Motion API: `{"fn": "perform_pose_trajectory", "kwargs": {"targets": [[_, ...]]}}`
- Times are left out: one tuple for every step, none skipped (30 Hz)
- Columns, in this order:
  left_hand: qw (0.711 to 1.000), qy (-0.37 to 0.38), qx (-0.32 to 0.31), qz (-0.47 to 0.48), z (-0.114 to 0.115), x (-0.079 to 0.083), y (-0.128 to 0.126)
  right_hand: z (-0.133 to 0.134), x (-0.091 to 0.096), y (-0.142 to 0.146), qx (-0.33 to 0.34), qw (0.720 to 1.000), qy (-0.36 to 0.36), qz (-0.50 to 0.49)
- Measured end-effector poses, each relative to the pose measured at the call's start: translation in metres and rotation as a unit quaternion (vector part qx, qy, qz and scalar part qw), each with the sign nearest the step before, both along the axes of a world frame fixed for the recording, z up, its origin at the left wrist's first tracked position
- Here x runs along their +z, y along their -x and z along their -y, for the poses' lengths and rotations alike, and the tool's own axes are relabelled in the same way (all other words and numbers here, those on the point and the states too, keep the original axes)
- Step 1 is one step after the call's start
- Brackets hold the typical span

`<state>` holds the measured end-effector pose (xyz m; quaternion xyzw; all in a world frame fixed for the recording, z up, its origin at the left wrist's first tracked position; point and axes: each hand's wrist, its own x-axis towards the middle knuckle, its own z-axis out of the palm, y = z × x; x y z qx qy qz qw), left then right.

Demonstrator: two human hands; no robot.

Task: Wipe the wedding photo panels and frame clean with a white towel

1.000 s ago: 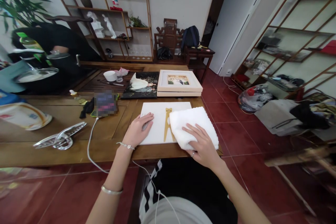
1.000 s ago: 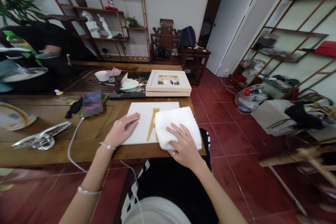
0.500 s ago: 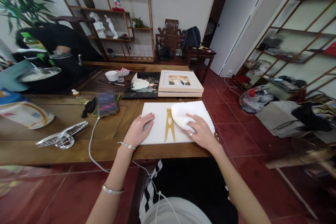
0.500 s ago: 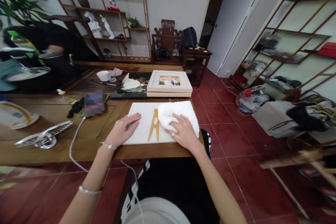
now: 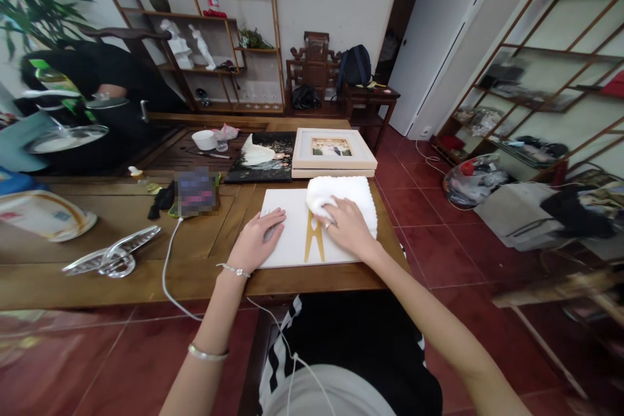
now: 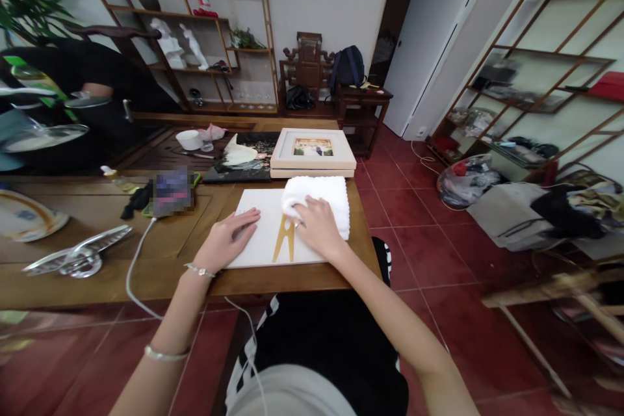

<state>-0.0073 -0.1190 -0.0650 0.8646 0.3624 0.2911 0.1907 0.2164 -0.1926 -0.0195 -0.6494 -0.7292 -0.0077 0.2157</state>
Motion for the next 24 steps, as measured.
{"fn": "perform_pose_trajectory", "kwargs": {"targets": [[1.000, -0.001, 0.000, 0.000, 0.000, 0.000, 0.000, 0.006, -0.003, 0.004, 0.008, 1.000, 0.002, 0.004], [1.000, -0.002, 0.000, 0.001, 0.000, -0.001, 0.000, 0.013, -0.005, 0.008, 0.018, 1.000, 0.003, 0.007], [1.000, -0.003, -0.001, 0.002, 0.000, -0.001, 0.000, 0.021, -0.008, 0.011, 0.033, 0.999, 0.004, 0.006], [1.000, -0.004, -0.001, 0.003, 0.000, -0.001, 0.000, 0.031, -0.009, 0.013, 0.051, 0.999, 0.003, 0.004], [1.000, -0.005, -0.002, 0.004, 0.000, -0.001, 0.000, 0.041, -0.010, 0.015, 0.071, 0.997, 0.002, -0.002], [1.000, -0.005, -0.002, 0.005, -0.001, -0.001, 0.000, 0.051, -0.010, 0.016, 0.091, 0.996, 0.002, -0.009], [1.000, -0.005, -0.003, 0.005, -0.001, -0.001, 0.000, 0.061, -0.008, 0.017, 0.109, 0.994, 0.006, -0.015], [1.000, -0.004, -0.004, 0.005, -0.001, -0.001, 0.000, 0.071, -0.007, 0.018, 0.123, 0.992, 0.012, -0.020], [1.000, -0.003, -0.005, 0.005, -0.001, -0.001, 0.000, 0.081, -0.004, 0.019, 0.135, 0.990, 0.021, -0.023], [1.000, -0.003, -0.006, 0.005, -0.001, -0.001, -0.001, 0.089, -0.002, 0.019, 0.145, 0.989, 0.029, -0.026], [1.000, -0.002, -0.007, 0.005, -0.001, -0.001, -0.001, 0.096, 0.000, 0.020, 0.153, 0.987, 0.034, -0.028], [1.000, -0.002, -0.008, 0.006, -0.001, -0.001, -0.001, 0.102, 0.002, 0.021, 0.160, 0.986, 0.035, -0.030], [1.000, -0.001, -0.008, 0.007, -0.001, -0.001, -0.001, 0.105, 0.002, 0.021, 0.165, 0.985, 0.031, -0.032], [1.000, 0.000, -0.009, 0.008, -0.001, -0.001, -0.001, 0.107, 0.003, 0.021, 0.165, 0.985, 0.025, -0.035], [1.000, 0.000, -0.009, 0.008, -0.001, -0.001, -0.001, 0.107, 0.002, 0.021, 0.163, 0.986, 0.016, -0.038], [1.000, 0.000, -0.009, 0.009, -0.001, -0.001, -0.001, 0.104, 0.002, 0.021, 0.158, 0.987, 0.008, -0.041], [1.000, 0.000, -0.009, 0.009, -0.001, -0.001, -0.001, 0.100, 0.001, 0.020, 0.150, 0.988, 0.001, -0.044], [1.000, -0.001, -0.008, 0.009, -0.001, -0.001, -0.001, 0.094, 0.000, 0.019, 0.142, 0.989, -0.005, -0.045], [1.000, -0.002, -0.007, 0.008, -0.001, -0.001, 0.000, 0.087, -0.001, 0.018, 0.135, 0.990, -0.011, -0.044], [1.000, -0.003, -0.006, 0.007, -0.001, -0.001, 0.000, 0.078, -0.002, 0.016, 0.129, 0.991, -0.015, -0.040], [1.000, -0.004, -0.005, 0.006, -0.001, -0.001, 0.000, 0.068, -0.002, 0.014, 0.124, 0.991, -0.018, -0.035], [1.000, -0.005, -0.004, 0.005, -0.001, -0.001, 0.000, 0.057, -0.002, 0.012, 0.120, 0.992, -0.018, -0.028], [1.000, -0.005, -0.004, 0.005, -0.001, -0.002, 0.000, 0.046, -0.002, 0.010, 0.117, 0.993, -0.016, -0.023], [1.000, -0.005, -0.004, 0.005, -0.001, -0.002, 0.000, 0.036, -0.002, 0.009, 0.113, 0.993, -0.011, -0.018]]}}
